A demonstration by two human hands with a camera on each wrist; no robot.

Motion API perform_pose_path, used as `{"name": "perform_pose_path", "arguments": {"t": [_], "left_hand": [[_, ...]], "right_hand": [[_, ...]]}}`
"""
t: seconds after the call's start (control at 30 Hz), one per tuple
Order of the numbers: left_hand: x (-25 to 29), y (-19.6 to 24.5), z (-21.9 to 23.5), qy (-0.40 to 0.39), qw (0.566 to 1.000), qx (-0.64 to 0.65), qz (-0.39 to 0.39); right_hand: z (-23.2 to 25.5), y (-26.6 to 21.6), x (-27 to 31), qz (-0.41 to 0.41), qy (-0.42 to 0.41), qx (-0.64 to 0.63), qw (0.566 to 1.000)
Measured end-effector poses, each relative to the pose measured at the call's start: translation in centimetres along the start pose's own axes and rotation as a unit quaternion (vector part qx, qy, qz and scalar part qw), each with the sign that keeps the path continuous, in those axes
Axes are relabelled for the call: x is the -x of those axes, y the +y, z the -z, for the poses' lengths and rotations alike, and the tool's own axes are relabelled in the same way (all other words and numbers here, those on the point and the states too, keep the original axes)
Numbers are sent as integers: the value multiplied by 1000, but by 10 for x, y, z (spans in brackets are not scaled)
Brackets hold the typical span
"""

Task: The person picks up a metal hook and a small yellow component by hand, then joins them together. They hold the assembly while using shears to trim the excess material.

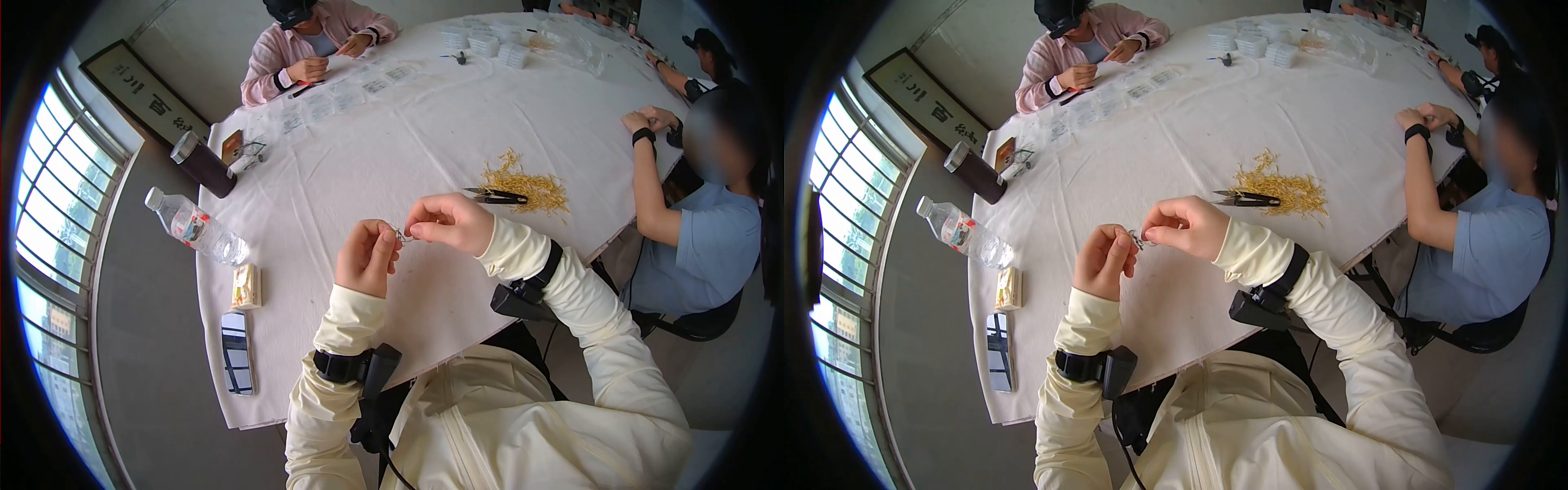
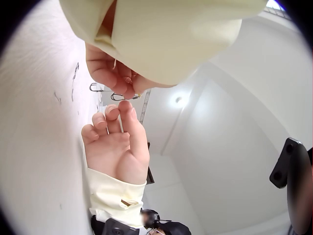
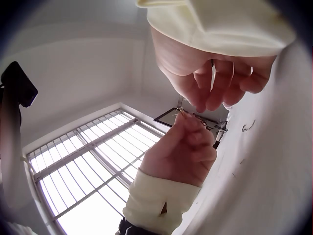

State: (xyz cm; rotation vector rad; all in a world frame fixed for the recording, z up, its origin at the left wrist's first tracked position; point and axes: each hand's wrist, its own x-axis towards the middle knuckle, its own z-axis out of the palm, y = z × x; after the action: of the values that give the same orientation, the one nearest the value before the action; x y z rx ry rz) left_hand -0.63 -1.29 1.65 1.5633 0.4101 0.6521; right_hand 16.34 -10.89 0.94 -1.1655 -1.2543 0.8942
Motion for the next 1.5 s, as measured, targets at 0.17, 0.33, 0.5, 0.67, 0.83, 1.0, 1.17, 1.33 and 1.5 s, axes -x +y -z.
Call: {"name": "perform_pose_path", "arguments": {"t": [0.17, 0.33, 0.5, 0.67, 0.83, 1.0, 1.17, 1.33, 1.5], "left_hand": [[0, 0, 1, 3, 1000, 1, -2], [0, 2, 0, 0, 1000, 18, 2], [0, 1, 0, -5, 1000, 28, -3], [0, 0, -1, -12, 999, 29, -11], [1, 3, -3, -2, 998, 60, -8], [0, 2, -3, -3, 997, 75, -8], [0, 4, -3, 5, 996, 89, -1], [-2, 1, -1, 3, 994, 106, 1], [-2, 2, 0, 12, 994, 105, 5]], "right_hand": [[0, -6, 1, -95, -20, -11, 995], [2, -7, 0, -169, -64, -38, 983], [3, -4, -1, -175, -56, -85, 979], [4, 2, -1, -163, -50, -146, 974], [5, 0, -1, -122, -29, -121, 985], [1, -1, 0, -43, 31, -27, 998], [-2, -16, 4, 27, 84, 125, 988], [-3, -16, 3, 73, 94, 180, 976], [-4, -15, 2, 85, 96, 178, 976]]}}
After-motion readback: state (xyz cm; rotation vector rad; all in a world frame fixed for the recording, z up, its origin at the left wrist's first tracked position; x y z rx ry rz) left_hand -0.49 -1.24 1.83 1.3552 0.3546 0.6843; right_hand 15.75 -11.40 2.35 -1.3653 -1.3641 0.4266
